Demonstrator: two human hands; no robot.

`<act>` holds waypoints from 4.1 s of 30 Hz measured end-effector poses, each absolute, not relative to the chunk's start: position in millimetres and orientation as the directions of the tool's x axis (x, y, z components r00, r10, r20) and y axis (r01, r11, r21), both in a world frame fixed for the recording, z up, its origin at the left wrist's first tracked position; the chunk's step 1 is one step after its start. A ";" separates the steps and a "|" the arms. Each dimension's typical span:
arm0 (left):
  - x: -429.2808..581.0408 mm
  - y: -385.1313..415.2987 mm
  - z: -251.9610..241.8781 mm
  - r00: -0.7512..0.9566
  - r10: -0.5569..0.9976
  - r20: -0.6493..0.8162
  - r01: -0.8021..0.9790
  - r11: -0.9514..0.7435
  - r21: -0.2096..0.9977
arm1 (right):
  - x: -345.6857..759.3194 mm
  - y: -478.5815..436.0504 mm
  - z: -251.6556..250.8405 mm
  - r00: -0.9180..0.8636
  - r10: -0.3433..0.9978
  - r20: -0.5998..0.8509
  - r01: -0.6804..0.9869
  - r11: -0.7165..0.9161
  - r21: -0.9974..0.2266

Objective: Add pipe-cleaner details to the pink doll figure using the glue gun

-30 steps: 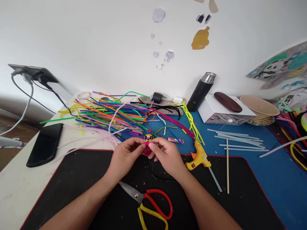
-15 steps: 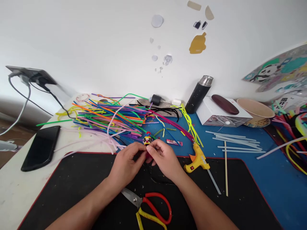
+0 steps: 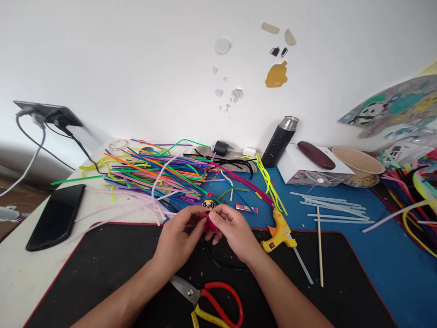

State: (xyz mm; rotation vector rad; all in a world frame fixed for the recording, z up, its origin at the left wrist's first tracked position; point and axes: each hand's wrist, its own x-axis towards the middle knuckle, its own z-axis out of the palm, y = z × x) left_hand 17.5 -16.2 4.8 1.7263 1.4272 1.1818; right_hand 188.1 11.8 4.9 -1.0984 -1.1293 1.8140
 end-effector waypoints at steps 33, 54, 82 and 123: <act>16.8 -12.9 7.4 -0.033 0.999 0.002 0.024 -0.002 1.000 | 185.8 10.6 4.5 -0.406 0.855 -0.323 -0.189 -0.424 -0.886; 12.4 -9.8 1.6 -0.057 0.998 0.019 0.073 -0.015 0.997 | 184.8 9.8 4.6 -0.359 0.887 -0.289 -0.116 -0.349 -0.930; 14.1 -6.9 6.2 0.061 0.986 -0.157 -0.239 0.167 0.956 | 187.5 11.7 1.3 -0.366 0.873 -0.323 -0.161 -0.401 -0.902; 10.3 -1.4 6.3 0.167 0.940 -0.298 -0.341 0.338 0.877 | 189.3 11.6 6.0 -0.395 0.869 -0.298 -0.053 -0.345 -0.937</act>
